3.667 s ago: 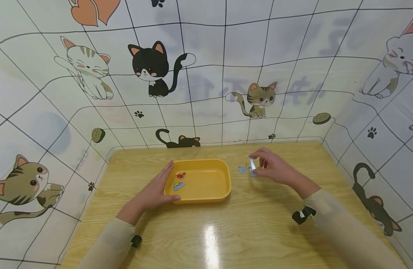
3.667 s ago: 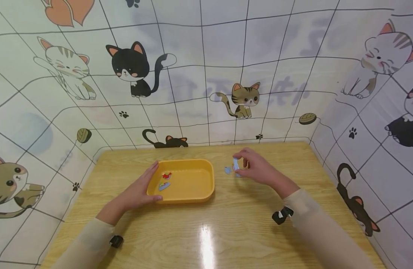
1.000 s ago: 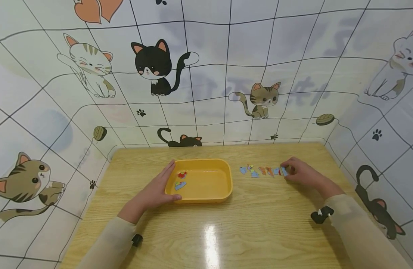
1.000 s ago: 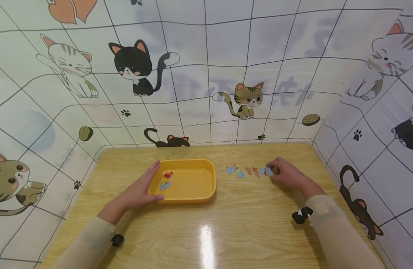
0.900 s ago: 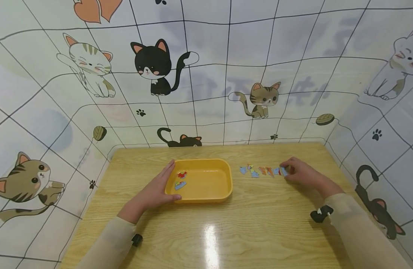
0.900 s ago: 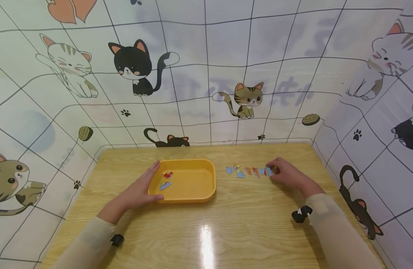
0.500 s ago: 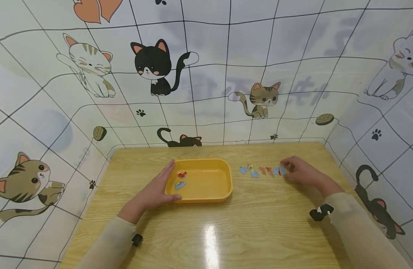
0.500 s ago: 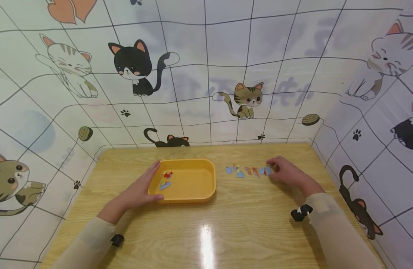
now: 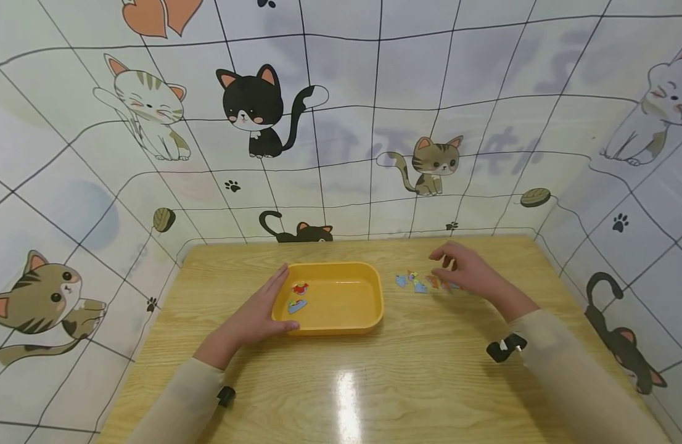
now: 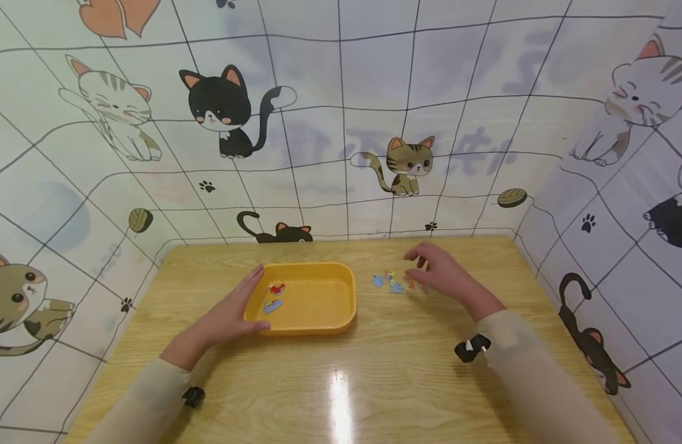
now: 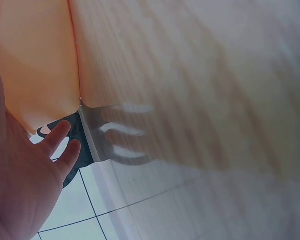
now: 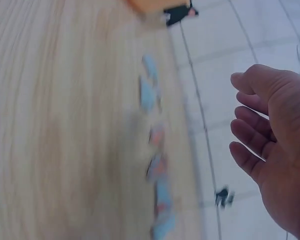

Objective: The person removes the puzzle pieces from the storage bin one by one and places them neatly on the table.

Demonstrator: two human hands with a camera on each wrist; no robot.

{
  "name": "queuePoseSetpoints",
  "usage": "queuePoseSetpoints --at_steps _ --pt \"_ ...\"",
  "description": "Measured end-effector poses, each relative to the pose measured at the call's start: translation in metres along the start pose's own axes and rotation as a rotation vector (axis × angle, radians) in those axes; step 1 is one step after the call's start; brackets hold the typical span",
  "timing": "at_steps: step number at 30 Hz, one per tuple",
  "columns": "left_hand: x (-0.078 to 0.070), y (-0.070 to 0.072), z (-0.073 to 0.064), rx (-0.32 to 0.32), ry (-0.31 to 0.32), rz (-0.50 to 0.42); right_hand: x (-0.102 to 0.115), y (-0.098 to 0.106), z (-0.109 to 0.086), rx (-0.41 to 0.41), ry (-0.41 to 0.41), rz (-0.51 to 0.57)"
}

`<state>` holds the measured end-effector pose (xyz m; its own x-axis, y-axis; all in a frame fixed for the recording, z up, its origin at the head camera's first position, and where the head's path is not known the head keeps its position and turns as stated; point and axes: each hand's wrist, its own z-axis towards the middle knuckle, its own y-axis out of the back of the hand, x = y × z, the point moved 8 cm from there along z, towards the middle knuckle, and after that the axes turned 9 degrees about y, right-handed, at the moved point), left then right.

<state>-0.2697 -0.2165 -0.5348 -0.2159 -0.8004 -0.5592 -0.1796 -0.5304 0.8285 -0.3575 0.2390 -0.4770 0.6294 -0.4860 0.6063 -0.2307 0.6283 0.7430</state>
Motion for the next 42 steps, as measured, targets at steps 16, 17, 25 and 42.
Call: queuePoseSetpoints --at_steps 16,17,25,42 --pt "-0.002 0.001 0.001 0.011 0.016 0.006 0.087 -0.057 0.081 0.113 0.166 0.017" --pt "-0.001 0.001 0.001 0.011 0.018 0.007 0.091 -0.062 0.085 0.129 0.167 0.020" --pt "0.000 0.000 0.002 0.004 0.023 -0.003 0.116 -0.108 0.109 0.235 0.167 0.009" --pt "0.000 -0.001 0.000 0.004 -0.026 0.003 0.158 -0.186 0.129 0.336 0.186 0.008"
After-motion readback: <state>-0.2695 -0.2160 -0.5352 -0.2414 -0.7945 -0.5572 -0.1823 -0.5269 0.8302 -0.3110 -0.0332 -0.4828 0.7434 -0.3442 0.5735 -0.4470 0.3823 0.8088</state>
